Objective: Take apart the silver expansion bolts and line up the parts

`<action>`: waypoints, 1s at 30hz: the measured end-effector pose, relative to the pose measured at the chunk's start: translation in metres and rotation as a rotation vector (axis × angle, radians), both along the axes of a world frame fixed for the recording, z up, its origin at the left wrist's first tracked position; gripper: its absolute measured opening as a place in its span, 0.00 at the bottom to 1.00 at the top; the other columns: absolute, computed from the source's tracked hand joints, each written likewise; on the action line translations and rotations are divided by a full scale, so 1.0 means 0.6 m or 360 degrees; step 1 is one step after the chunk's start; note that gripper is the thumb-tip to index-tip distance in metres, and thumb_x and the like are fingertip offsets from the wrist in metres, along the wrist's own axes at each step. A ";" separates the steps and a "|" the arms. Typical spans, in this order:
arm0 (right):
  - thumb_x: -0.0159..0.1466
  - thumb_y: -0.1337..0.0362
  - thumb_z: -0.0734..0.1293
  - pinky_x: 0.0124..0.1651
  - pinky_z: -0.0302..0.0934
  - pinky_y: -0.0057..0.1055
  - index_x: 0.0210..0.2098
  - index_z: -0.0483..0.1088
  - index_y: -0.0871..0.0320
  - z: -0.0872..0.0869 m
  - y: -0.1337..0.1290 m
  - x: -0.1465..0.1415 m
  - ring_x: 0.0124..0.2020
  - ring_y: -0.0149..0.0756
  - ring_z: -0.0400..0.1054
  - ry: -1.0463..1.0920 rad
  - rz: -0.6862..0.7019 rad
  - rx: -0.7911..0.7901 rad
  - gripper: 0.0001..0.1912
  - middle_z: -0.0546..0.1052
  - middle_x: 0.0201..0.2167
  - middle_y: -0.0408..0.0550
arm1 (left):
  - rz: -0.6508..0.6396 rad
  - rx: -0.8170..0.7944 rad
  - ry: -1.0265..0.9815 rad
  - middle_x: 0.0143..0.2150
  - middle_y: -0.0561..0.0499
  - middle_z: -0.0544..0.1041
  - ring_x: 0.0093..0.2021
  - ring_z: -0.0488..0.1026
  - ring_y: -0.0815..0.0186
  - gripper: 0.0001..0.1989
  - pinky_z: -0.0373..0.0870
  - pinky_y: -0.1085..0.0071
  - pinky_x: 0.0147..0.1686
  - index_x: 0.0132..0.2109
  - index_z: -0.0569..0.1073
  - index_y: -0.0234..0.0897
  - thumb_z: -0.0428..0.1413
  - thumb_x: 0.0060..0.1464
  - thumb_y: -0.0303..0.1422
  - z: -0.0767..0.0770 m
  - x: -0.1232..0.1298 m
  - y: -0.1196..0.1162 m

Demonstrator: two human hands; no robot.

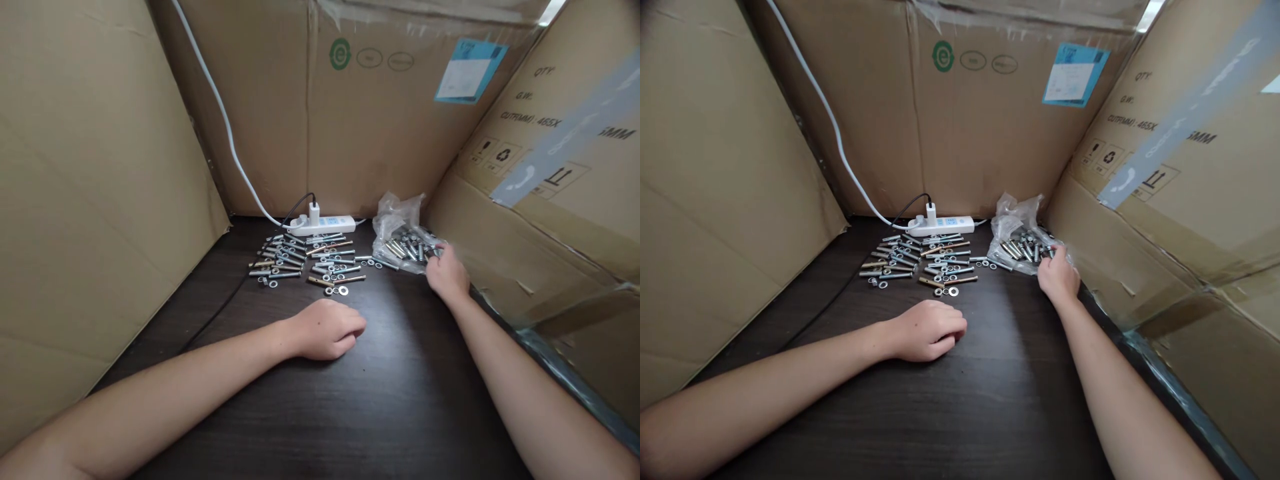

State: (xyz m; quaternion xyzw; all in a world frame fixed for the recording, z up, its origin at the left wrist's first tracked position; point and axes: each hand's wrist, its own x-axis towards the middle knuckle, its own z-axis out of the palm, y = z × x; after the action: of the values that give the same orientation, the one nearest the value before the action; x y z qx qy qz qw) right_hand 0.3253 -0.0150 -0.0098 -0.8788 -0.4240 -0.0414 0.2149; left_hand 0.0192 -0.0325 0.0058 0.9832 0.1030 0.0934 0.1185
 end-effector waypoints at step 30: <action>0.65 0.63 0.59 0.41 0.64 0.30 0.47 0.68 0.58 0.008 -0.084 -0.256 0.38 0.35 0.71 0.0817 0.1776 0.0514 0.13 0.76 0.41 0.49 | 0.0716 -0.0701 -0.0729 0.41 0.51 0.69 0.39 0.70 0.66 0.09 0.65 0.69 0.43 0.49 0.58 0.40 0.45 0.61 0.33 -0.012 -0.041 0.015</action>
State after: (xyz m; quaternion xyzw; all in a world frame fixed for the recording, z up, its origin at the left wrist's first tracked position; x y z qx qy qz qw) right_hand 0.1718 -0.0652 -0.0049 -0.4640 -0.7415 0.2255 0.4290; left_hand -0.0056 -0.0236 -0.0013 0.8407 0.3046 0.3097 0.3233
